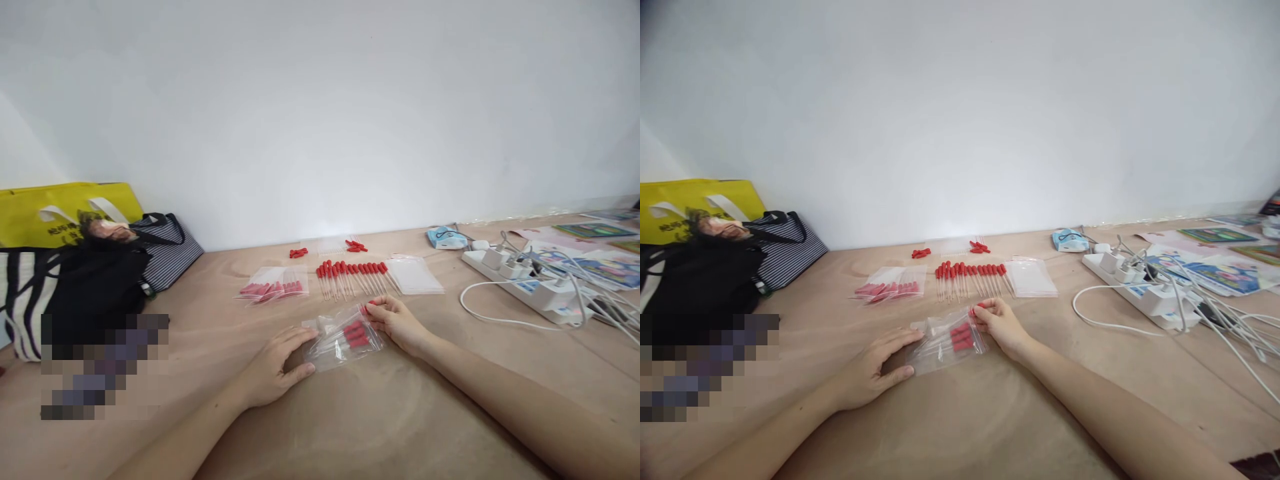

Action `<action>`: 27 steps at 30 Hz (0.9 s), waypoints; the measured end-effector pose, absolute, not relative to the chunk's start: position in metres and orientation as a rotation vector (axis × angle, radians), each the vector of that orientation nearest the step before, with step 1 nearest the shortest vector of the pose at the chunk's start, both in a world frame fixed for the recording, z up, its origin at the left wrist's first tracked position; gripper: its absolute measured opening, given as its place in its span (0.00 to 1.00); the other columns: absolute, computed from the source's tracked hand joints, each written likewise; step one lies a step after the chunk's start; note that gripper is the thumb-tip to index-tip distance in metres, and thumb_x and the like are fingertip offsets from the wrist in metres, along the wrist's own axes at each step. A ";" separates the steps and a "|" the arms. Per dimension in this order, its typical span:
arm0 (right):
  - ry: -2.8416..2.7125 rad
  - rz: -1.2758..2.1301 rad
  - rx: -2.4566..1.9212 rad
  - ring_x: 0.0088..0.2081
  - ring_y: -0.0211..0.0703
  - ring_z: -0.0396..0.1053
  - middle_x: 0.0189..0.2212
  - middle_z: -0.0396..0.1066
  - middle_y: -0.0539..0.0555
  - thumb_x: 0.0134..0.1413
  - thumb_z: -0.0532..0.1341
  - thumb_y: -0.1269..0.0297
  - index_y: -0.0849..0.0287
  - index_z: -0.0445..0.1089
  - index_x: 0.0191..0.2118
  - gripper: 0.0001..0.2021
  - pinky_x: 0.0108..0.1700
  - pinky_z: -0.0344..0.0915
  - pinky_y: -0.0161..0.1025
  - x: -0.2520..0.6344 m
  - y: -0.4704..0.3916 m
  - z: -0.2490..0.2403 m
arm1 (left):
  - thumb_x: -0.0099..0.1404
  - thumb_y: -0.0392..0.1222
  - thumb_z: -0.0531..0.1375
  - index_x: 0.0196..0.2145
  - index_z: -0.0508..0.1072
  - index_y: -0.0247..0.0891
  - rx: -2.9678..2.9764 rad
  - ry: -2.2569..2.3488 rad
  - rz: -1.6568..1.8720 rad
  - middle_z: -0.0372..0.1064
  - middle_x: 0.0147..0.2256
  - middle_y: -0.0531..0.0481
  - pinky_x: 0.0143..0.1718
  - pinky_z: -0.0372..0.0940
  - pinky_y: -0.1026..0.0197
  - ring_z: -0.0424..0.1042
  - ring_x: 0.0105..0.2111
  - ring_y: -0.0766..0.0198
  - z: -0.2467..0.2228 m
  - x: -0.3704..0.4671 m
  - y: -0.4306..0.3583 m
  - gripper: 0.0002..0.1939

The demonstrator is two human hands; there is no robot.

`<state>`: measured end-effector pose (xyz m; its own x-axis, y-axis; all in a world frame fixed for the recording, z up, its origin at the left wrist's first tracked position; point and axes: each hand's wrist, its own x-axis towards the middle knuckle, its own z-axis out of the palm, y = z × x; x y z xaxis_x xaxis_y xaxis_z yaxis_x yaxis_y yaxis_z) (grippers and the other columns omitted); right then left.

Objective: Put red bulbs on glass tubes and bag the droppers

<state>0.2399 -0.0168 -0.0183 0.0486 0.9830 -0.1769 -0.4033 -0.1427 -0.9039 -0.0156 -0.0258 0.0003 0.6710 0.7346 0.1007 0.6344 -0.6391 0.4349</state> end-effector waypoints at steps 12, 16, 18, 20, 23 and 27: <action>-1.266 1.535 -1.067 0.21 0.35 0.66 0.19 0.70 0.49 0.37 0.63 0.57 0.62 0.70 0.25 0.12 0.27 0.64 0.34 0.242 -0.017 -0.021 | 0.60 0.51 0.53 0.52 0.60 0.44 2.529 1.077 0.393 0.59 0.53 0.49 0.53 0.53 0.50 0.55 0.54 0.55 0.003 -0.014 -0.026 0.23; -1.383 1.502 -1.119 0.16 0.31 0.61 0.19 0.70 0.48 0.40 0.60 0.59 0.62 0.71 0.29 0.11 0.21 0.59 0.31 0.246 -0.015 -0.022 | 0.60 0.50 0.53 0.52 0.61 0.42 2.545 1.056 0.392 0.60 0.52 0.47 0.53 0.53 0.51 0.56 0.53 0.56 0.004 -0.013 -0.026 0.22; -1.426 1.393 -1.205 0.15 0.30 0.58 0.17 0.68 0.48 0.41 0.59 0.60 0.62 0.71 0.28 0.10 0.18 0.56 0.30 0.251 -0.009 -0.023 | 0.61 0.49 0.53 0.51 0.61 0.42 2.550 1.030 0.393 0.60 0.52 0.48 0.53 0.53 0.51 0.57 0.53 0.57 0.004 -0.013 -0.026 0.21; -1.467 1.141 -1.327 0.16 0.31 0.58 0.17 0.68 0.48 0.41 0.58 0.62 0.62 0.71 0.26 0.08 0.20 0.56 0.30 0.259 0.000 -0.024 | 0.61 0.49 0.53 0.50 0.62 0.43 2.549 1.010 0.401 0.60 0.52 0.48 0.53 0.53 0.51 0.57 0.53 0.57 0.004 -0.013 -0.025 0.20; -1.552 0.657 -1.517 0.22 0.35 0.63 0.21 0.70 0.50 0.40 0.58 0.66 0.60 0.69 0.23 0.05 0.26 0.59 0.32 0.273 0.020 -0.021 | 0.61 0.48 0.53 0.50 0.63 0.42 2.546 0.999 0.408 0.60 0.52 0.47 0.53 0.53 0.51 0.57 0.53 0.57 0.004 -0.013 -0.025 0.20; -1.587 0.432 -1.656 0.26 0.39 0.66 0.22 0.70 0.52 0.39 0.57 0.68 0.60 0.69 0.23 0.04 0.30 0.59 0.34 0.275 0.049 -0.014 | 0.60 0.48 0.53 0.50 0.63 0.42 2.531 0.982 0.423 0.60 0.52 0.47 0.53 0.54 0.51 0.58 0.52 0.57 0.006 -0.013 -0.026 0.20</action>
